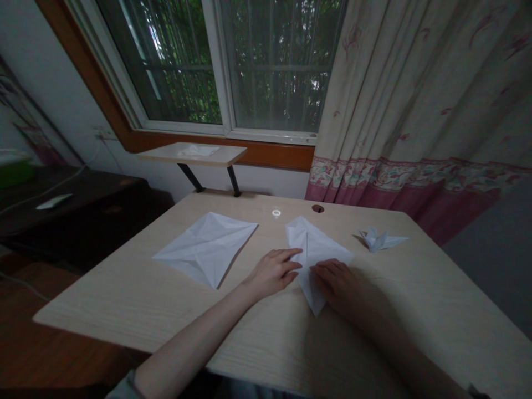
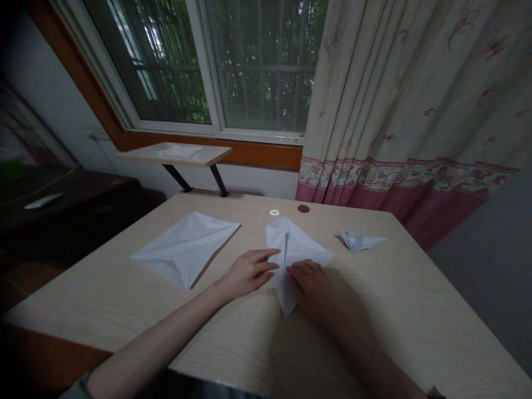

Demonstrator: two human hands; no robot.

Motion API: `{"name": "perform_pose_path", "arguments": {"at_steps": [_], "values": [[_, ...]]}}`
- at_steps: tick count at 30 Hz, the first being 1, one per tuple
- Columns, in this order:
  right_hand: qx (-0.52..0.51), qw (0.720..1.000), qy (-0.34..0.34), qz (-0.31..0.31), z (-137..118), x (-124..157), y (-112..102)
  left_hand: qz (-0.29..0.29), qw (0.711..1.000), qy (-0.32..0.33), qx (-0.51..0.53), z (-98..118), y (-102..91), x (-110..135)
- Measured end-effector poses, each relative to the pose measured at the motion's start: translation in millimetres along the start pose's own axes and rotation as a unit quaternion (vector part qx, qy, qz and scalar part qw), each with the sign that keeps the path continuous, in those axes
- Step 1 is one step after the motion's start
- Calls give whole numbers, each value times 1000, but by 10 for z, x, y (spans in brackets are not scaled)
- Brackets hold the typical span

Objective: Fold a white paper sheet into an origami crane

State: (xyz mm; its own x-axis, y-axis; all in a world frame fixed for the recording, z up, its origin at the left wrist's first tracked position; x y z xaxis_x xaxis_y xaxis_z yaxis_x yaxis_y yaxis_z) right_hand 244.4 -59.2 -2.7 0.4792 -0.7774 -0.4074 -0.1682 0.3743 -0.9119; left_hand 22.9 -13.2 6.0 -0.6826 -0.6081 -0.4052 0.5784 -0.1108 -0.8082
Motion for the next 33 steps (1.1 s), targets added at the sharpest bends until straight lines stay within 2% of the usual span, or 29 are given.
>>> {"name": "perform_pose_path", "arguments": {"at_steps": [6, 15, 21, 27, 33], "values": [[-14, 999, -24, 21, 37, 27, 121, 5, 1000, -10, 22, 17, -6, -1], [-24, 999, -31, -3, 76, 59, 224, 23, 999, -29, -15, 12, -37, -23], [-33, 999, -24, -18, 61, 49, 171, 27, 998, -63, -15, 23, -70, -39], [-21, 999, -22, -29, -2, 28, 85, 33, 997, -69, -19, 11, -73, -38], [-28, 999, -27, -25, 11, 34, 101, 32, 997, -68, -24, 13, -85, -40]]}}
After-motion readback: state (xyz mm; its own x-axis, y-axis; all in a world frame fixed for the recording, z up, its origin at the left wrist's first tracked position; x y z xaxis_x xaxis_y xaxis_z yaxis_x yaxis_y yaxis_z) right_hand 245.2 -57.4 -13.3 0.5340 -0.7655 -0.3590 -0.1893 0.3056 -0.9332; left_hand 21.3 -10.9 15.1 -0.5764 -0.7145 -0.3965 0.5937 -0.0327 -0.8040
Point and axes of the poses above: each hand's wrist, its own x-axis away from the middle knuckle, its own y-axis out of the palm, z = x × y, the point moved 2 cm from there along -x, towards the middle knuckle, and after that the axes turned 11 degrees about x, right-handed, at the moved point
